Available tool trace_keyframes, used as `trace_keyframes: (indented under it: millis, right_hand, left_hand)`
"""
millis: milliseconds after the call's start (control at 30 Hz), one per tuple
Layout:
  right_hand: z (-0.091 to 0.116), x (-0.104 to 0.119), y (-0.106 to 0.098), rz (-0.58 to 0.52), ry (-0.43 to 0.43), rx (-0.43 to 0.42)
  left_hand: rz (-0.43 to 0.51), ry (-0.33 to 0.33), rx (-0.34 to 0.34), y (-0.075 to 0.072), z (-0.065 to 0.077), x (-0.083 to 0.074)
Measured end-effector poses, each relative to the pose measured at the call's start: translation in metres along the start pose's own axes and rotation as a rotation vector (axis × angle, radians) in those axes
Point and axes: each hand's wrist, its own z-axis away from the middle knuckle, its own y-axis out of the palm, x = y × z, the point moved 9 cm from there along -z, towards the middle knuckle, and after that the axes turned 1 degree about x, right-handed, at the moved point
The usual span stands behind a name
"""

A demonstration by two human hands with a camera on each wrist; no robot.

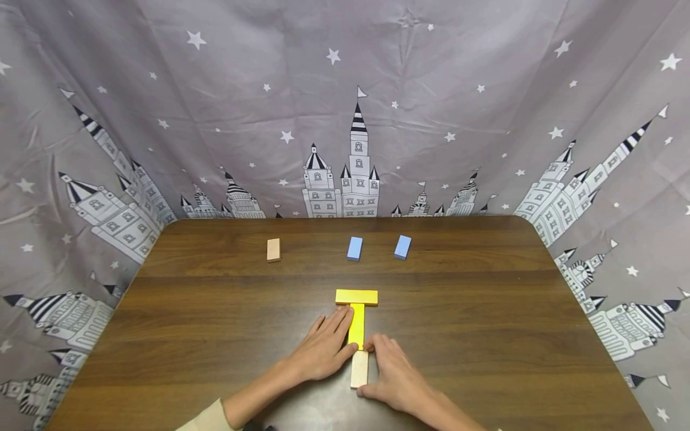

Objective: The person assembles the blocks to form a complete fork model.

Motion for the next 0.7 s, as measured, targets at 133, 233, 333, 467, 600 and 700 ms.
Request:
trace_keyframes:
  millis: [133, 233, 333, 467, 600, 700]
  right_hand:
    - [0.0020, -0.0012, -0.0021, 0.038, 0.005, -0.005]
    - [0.0036, -0.0032, -0.0025, 0.068, 0.016, 0.005]
    - [0.0048, -0.0043, -0.0027, 0.081, 0.019, 0.009]
    - [0.0048, -0.0049, -0.0025, 0.080, 0.018, 0.008]
    - [0.0032, -0.0064, -0.0010, 0.070, 0.032, 0.022]
    - [0.0022, -0.0072, -0.0004, 0.072, 0.034, 0.022]
  left_hand:
    - [0.007, 0.005, -0.005, -0.0004, 0.0001, -0.0003]
    - [0.010, 0.007, -0.007, -0.0004, 0.0002, -0.0004]
    - [0.014, 0.007, -0.008, -0.0005, 0.0002, -0.0004]
    - [0.018, 0.008, -0.009, -0.0008, 0.0001, -0.0004]
    - [0.017, 0.010, -0.009, -0.0011, 0.0004, -0.0005]
    - [0.015, 0.012, -0.005, -0.0007, 0.0004, -0.0007]
